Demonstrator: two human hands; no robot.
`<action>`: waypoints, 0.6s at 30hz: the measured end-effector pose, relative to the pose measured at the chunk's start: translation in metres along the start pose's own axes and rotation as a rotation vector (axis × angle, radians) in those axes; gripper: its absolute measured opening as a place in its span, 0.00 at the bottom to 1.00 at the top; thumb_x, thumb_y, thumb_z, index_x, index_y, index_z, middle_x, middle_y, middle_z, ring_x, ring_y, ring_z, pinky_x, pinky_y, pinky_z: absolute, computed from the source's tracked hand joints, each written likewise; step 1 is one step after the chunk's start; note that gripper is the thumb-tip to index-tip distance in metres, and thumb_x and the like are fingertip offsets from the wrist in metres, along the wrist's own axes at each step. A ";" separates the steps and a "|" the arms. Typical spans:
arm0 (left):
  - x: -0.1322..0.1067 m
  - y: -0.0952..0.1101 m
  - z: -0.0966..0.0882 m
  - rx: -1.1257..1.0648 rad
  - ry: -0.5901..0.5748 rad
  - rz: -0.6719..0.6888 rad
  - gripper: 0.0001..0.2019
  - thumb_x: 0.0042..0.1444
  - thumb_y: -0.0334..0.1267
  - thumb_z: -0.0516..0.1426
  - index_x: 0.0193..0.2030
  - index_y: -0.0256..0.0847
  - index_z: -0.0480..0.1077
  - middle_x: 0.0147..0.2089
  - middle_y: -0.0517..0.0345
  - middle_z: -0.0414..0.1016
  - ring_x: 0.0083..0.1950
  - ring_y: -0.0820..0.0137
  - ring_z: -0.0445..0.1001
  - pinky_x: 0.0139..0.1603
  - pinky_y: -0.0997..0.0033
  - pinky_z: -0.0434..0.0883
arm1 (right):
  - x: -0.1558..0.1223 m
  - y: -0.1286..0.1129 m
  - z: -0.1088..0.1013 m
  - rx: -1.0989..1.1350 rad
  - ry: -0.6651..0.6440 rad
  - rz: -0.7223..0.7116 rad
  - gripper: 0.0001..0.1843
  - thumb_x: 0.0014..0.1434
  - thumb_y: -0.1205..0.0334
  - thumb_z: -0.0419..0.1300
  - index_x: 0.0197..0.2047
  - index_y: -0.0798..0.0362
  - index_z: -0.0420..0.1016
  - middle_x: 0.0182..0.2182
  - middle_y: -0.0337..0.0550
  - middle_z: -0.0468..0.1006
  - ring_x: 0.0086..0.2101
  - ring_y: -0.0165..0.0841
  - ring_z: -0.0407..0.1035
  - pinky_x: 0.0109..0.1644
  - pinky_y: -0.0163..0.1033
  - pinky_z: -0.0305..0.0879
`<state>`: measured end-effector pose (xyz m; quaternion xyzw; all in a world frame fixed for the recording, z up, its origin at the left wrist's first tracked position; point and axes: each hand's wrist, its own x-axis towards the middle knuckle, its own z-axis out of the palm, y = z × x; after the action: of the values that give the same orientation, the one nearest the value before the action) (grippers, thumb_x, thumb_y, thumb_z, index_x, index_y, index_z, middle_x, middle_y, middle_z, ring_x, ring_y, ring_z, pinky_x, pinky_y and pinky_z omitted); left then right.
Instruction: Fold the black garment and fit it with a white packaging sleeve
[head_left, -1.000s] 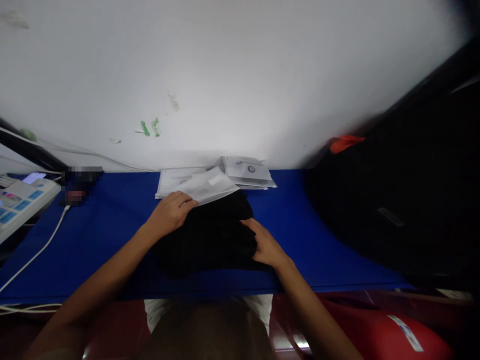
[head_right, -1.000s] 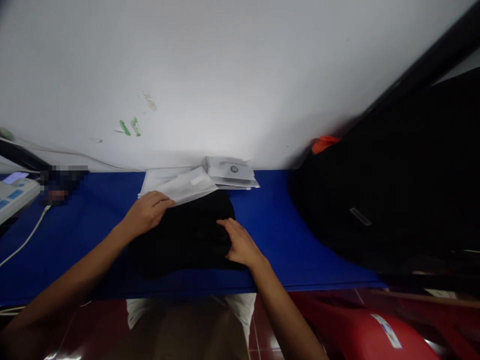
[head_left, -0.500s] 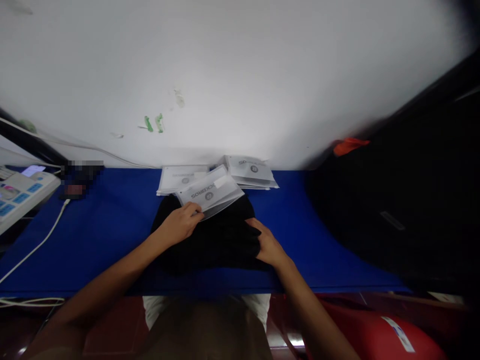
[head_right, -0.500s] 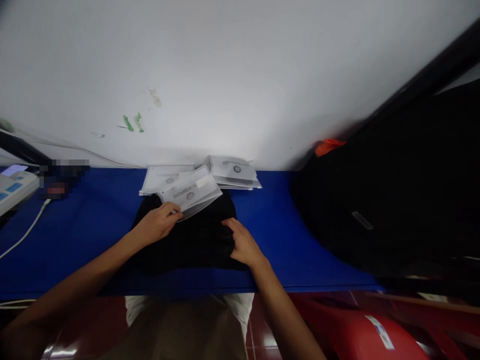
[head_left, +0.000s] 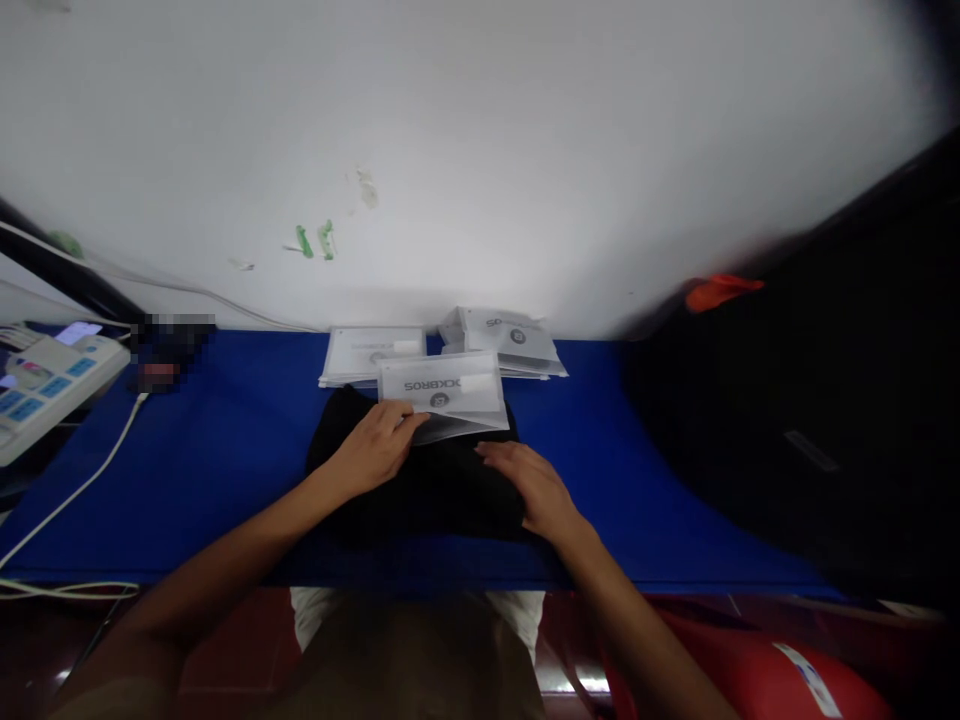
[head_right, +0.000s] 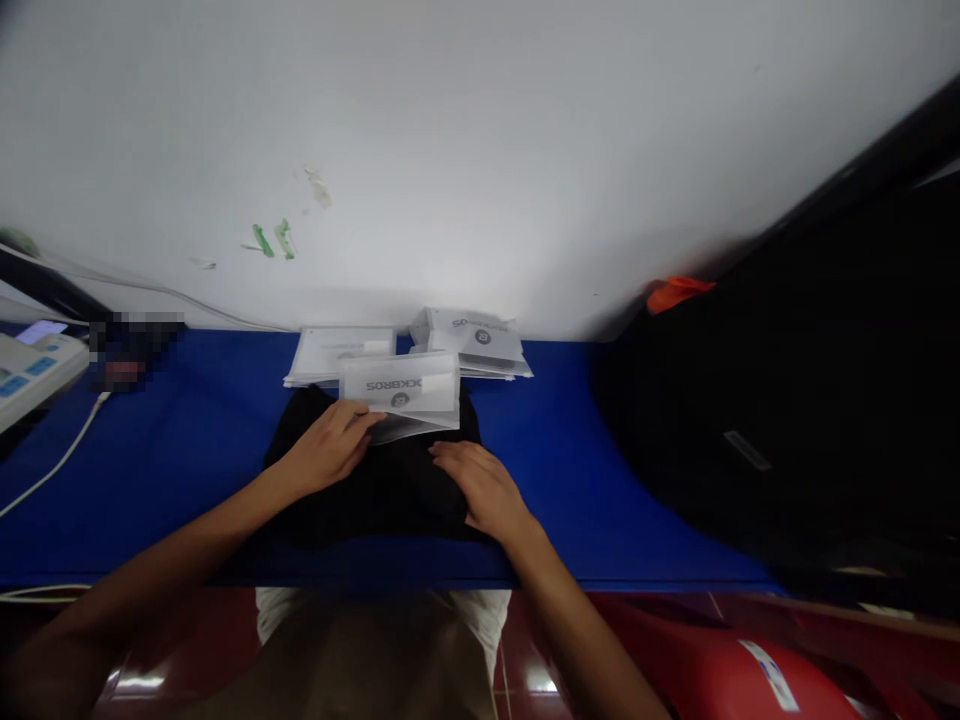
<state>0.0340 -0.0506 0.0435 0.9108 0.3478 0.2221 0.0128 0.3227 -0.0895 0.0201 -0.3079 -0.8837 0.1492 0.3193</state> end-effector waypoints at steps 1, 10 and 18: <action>-0.001 0.003 0.001 -0.006 -0.014 0.015 0.23 0.59 0.25 0.50 0.61 0.34 0.62 0.49 0.43 0.66 0.49 0.58 0.68 0.51 0.52 0.72 | 0.002 -0.001 0.000 -0.033 -0.004 -0.068 0.20 0.66 0.55 0.49 0.59 0.50 0.62 0.55 0.55 0.75 0.57 0.44 0.68 0.57 0.53 0.67; -0.004 0.007 0.010 0.000 -0.005 0.060 0.24 0.63 0.28 0.49 0.66 0.33 0.56 0.47 0.43 0.67 0.47 0.59 0.66 0.50 0.54 0.71 | 0.026 -0.026 0.003 -0.057 0.029 -0.276 0.13 0.67 0.68 0.47 0.53 0.50 0.65 0.56 0.52 0.75 0.63 0.36 0.61 0.58 0.48 0.68; -0.008 0.007 0.001 -0.177 0.049 -0.028 0.35 0.56 0.28 0.53 0.71 0.38 0.48 0.49 0.44 0.63 0.49 0.58 0.66 0.51 0.53 0.72 | 0.040 -0.013 0.007 -0.201 0.030 -0.151 0.17 0.62 0.71 0.50 0.53 0.55 0.67 0.58 0.60 0.72 0.60 0.40 0.65 0.58 0.51 0.68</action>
<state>0.0334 -0.0604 0.0410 0.8954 0.3397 0.2742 0.0878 0.2881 -0.0746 0.0402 -0.2731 -0.9100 0.0308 0.3104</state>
